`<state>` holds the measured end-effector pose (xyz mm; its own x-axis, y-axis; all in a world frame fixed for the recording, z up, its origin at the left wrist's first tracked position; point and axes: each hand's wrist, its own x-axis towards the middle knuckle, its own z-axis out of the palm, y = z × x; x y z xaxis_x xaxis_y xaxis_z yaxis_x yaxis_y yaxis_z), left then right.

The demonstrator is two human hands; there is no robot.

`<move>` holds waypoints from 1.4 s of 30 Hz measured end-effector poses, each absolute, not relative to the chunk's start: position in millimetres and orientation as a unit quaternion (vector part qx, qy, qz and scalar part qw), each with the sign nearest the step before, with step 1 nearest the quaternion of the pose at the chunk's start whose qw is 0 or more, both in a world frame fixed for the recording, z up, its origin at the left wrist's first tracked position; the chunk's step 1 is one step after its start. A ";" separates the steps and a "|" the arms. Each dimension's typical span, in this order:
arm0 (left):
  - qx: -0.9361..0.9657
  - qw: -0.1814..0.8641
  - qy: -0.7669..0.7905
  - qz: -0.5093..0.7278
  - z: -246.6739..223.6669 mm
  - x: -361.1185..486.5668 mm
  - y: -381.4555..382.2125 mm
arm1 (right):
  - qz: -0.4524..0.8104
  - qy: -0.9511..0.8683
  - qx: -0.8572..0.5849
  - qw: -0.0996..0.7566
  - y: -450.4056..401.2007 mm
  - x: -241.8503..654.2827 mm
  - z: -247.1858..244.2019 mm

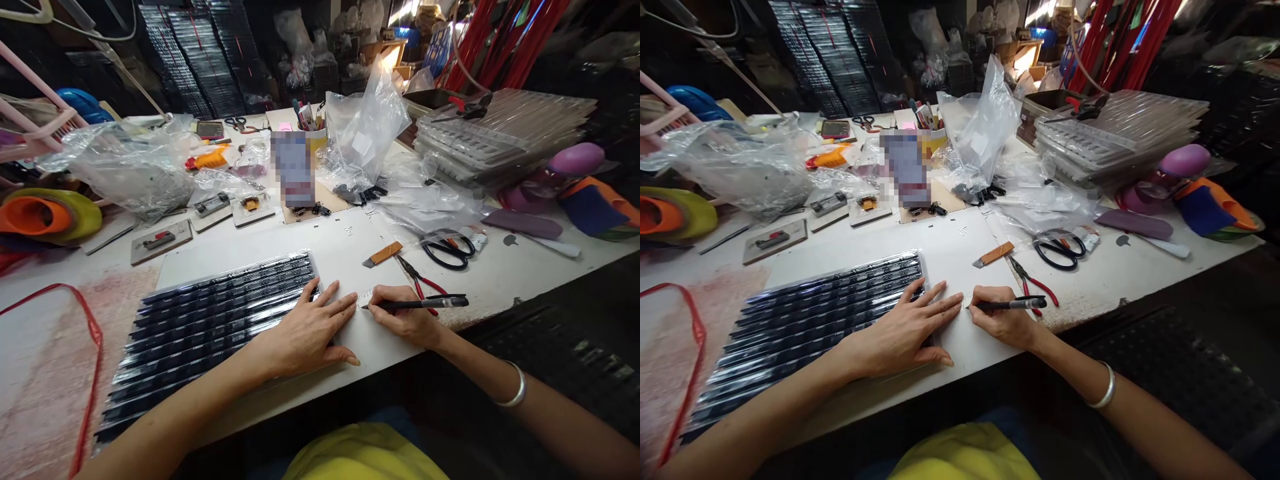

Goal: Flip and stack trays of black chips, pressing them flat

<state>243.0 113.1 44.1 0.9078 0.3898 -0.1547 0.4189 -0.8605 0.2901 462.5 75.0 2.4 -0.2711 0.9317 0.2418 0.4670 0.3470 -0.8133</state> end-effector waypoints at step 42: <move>0.966 0.152 0.205 -0.036 43.0 241.9 113.6 | 0.298 -0.713 -0.503 0.386 75.6 462.2 5.6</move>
<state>241.9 113.6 43.0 0.9136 0.3847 -0.1314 0.4065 -0.8702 0.2785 462.2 75.6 5.6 -0.1960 0.9479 0.2513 0.4868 0.3165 -0.8142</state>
